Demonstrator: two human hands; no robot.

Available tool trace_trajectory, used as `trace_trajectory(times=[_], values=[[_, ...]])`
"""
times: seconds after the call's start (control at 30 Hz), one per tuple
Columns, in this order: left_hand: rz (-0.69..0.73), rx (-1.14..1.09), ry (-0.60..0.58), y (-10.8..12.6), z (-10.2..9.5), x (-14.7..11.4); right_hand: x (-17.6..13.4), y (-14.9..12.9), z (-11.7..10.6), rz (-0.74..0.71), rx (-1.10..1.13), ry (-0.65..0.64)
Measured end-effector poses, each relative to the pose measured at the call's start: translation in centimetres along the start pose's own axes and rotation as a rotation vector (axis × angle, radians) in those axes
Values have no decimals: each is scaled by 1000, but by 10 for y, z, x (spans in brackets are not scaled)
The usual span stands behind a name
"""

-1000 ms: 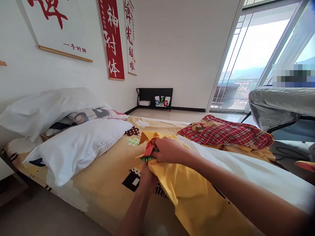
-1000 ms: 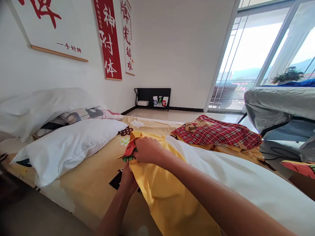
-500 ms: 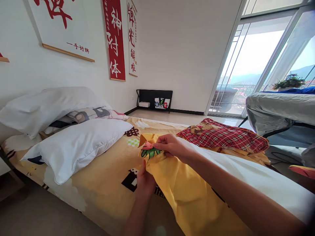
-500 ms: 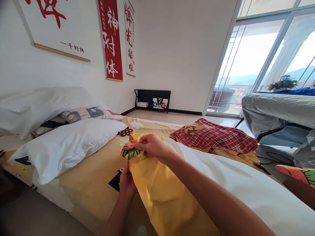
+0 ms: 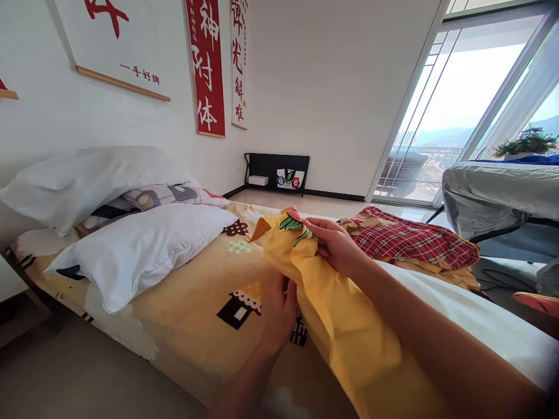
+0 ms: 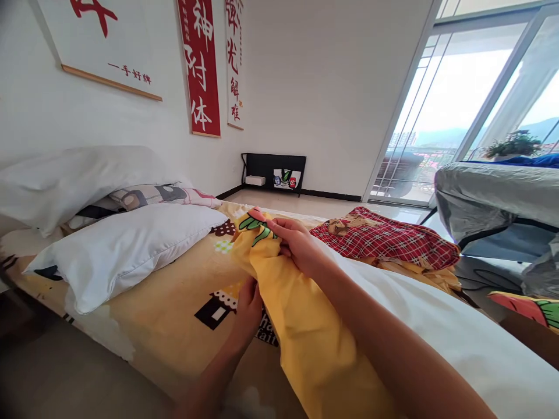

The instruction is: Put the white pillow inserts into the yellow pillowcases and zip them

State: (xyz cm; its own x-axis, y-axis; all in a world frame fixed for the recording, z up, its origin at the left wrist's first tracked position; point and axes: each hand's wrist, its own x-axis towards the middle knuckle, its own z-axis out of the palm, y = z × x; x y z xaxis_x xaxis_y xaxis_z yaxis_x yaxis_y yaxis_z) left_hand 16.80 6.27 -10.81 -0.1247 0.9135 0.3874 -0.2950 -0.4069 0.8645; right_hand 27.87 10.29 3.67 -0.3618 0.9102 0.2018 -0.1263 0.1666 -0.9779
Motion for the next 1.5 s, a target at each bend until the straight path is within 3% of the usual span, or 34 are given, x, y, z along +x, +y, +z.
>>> trace_trajectory(times=[0.13,0.33,0.5,0.67,0.73,0.8,0.83,0.93,0.97,1.03,1.1,1.2,1.3,1.43,1.5], values=[[103,20,84,4,20,4,-1,-11,-3,-83,12,125],[84,24,200,-2,9,-5,6,-23,-19,-124,-10,220],[53,89,110,-17,3,-19,7,-35,-11,-189,-48,287],[-90,65,6,-43,3,-23,1,-41,16,-155,-116,161],[-118,101,-84,-41,-10,-16,-1,-35,17,-165,-176,122],[-114,200,-134,-23,-30,-6,-3,-25,14,-153,-242,70],[-84,255,-111,-9,-41,0,-4,-19,13,-134,-276,37],[120,329,106,46,-65,15,-6,0,17,-77,-375,-50],[165,314,102,64,-68,19,-5,6,21,-72,-403,-67],[184,367,-11,93,-67,25,-4,16,31,-83,-447,-88],[160,542,-128,107,-60,30,-3,22,39,-90,-479,-126],[99,799,-197,104,-58,35,-8,24,39,-20,-525,-333],[10,856,-251,87,-81,32,-26,23,24,80,-714,-478],[-119,795,-259,63,-132,13,-59,28,-20,75,-1224,-234],[-194,752,-202,53,-153,-1,-73,36,-45,195,-1364,-148]])
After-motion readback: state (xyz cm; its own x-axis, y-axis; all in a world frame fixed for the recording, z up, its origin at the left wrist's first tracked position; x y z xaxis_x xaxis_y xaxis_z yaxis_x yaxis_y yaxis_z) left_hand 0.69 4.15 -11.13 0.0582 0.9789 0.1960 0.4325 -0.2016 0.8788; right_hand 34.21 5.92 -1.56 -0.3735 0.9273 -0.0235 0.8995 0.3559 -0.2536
